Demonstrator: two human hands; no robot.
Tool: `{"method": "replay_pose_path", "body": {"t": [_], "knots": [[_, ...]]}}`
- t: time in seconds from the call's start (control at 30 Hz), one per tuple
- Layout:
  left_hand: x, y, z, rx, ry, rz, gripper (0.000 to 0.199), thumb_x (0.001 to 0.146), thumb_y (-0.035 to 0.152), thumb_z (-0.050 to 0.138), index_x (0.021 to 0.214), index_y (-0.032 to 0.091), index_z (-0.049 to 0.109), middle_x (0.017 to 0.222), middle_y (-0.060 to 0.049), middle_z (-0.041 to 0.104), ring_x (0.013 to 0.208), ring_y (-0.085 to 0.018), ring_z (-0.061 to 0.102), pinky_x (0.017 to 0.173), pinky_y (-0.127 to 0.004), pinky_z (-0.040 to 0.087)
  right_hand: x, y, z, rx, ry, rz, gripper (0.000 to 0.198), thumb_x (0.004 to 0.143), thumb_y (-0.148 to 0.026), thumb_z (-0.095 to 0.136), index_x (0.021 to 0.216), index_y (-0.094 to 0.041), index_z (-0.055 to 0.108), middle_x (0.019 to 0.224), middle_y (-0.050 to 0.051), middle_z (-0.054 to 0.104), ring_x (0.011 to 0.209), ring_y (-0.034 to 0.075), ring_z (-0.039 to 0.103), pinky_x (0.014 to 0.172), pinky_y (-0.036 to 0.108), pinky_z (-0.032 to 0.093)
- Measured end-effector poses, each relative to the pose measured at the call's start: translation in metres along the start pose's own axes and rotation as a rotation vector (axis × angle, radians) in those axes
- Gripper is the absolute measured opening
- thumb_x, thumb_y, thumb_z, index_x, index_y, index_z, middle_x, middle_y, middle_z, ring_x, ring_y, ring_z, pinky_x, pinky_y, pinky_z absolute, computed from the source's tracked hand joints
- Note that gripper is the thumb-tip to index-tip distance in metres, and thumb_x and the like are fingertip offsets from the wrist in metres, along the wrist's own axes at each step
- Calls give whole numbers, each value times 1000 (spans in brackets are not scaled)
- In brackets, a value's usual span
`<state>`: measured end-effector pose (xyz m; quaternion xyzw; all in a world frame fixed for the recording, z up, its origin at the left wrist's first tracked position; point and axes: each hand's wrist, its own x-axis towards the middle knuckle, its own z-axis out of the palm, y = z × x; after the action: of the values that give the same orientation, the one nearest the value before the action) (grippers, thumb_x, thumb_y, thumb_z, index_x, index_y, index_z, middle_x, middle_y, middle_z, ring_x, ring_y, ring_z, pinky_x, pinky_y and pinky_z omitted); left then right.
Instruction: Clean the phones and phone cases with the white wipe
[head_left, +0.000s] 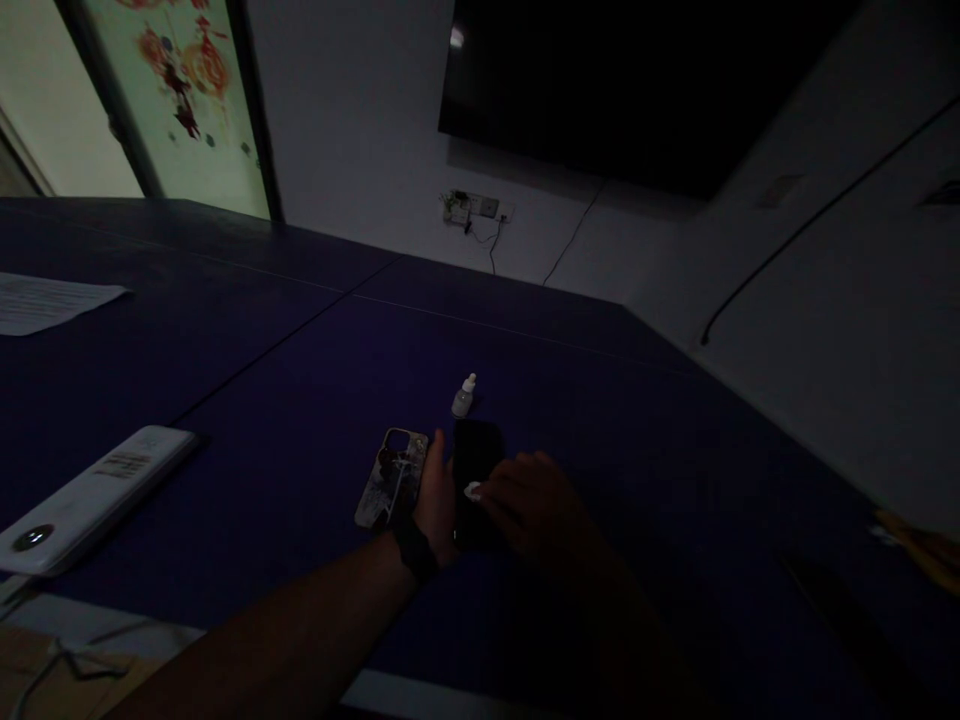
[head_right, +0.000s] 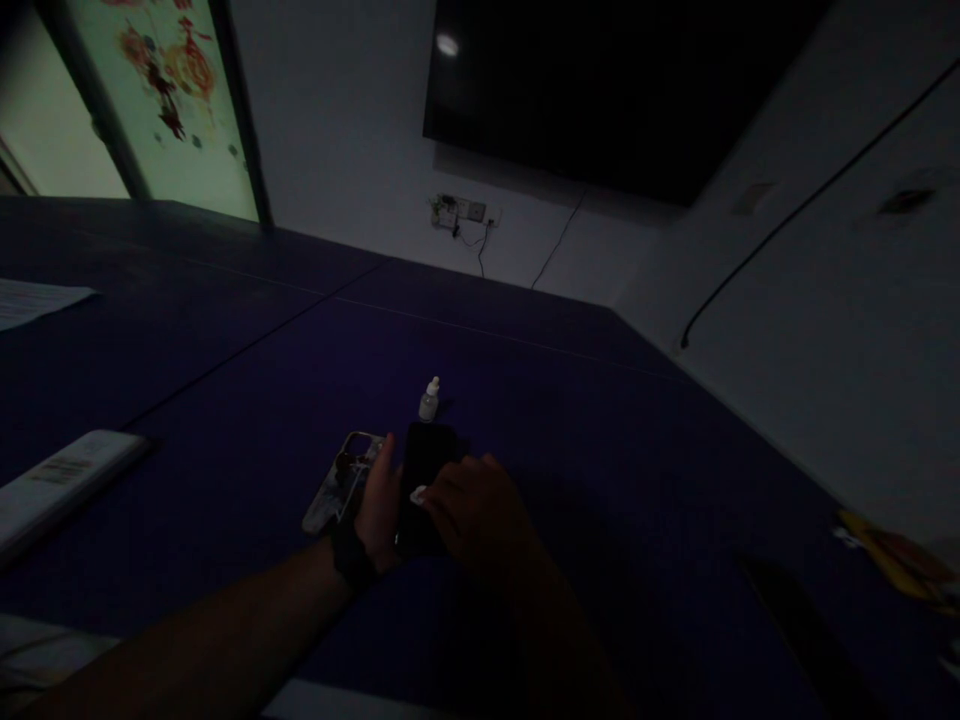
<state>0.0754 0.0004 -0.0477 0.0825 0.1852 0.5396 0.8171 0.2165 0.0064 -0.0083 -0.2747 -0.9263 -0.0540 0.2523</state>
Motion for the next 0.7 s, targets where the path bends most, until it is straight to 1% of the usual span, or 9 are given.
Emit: {"method": "replay_pose_path", "body": {"t": [0.1,0.17,0.27,0.37,0.47,0.57,0.7], "knots": [[1,0,0,-19,-11,-14,67,93,75,41,83,13,66,61,-3,60,50,-14,55,53,-25,43,1,-1,0,20,-9,-47,24,103,-25,53,88,-22,71,83,2,69,77,17,56,74,35,32],[1,2,0,-43,-44,-10,66,94,74,41,82,14,67,60,-3,59,51,-14,55,55,-25,44,-1,3,-2,7,16,-21,23,104,-24,51,91,-21,71,85,3,70,77,18,57,75,35,33],[1,5,2,-48,-89,-14,71,93,76,39,92,13,70,72,-7,67,64,-19,64,67,-31,51,-9,16,-12,-8,8,55,21,103,-24,51,93,-20,70,90,5,71,80,19,58,78,36,35],[2,7,2,-45,-89,-12,74,92,78,38,104,13,72,87,-12,72,78,-25,68,77,-37,53,-17,28,-19,-33,-37,83,22,103,-24,51,92,-19,69,89,6,71,80,19,59,78,36,37],[2,7,0,-34,-73,6,75,92,78,38,103,13,73,89,-13,73,81,-26,69,78,-38,53,-16,28,-17,-20,-41,29,24,104,-26,49,95,-20,71,90,6,72,82,19,61,79,35,39],[2,6,0,-42,-110,19,73,92,76,41,101,11,73,89,-14,73,83,-26,69,79,-36,53,-9,21,-9,-36,-10,-38,30,106,-27,45,95,-22,73,89,5,72,79,17,61,75,34,38],[3,6,1,-42,-107,4,74,95,74,36,102,10,72,88,-14,72,82,-26,69,78,-36,53,-6,19,-8,-92,-1,-31,30,107,-27,45,95,-21,73,86,4,72,73,17,58,72,34,34]]}}
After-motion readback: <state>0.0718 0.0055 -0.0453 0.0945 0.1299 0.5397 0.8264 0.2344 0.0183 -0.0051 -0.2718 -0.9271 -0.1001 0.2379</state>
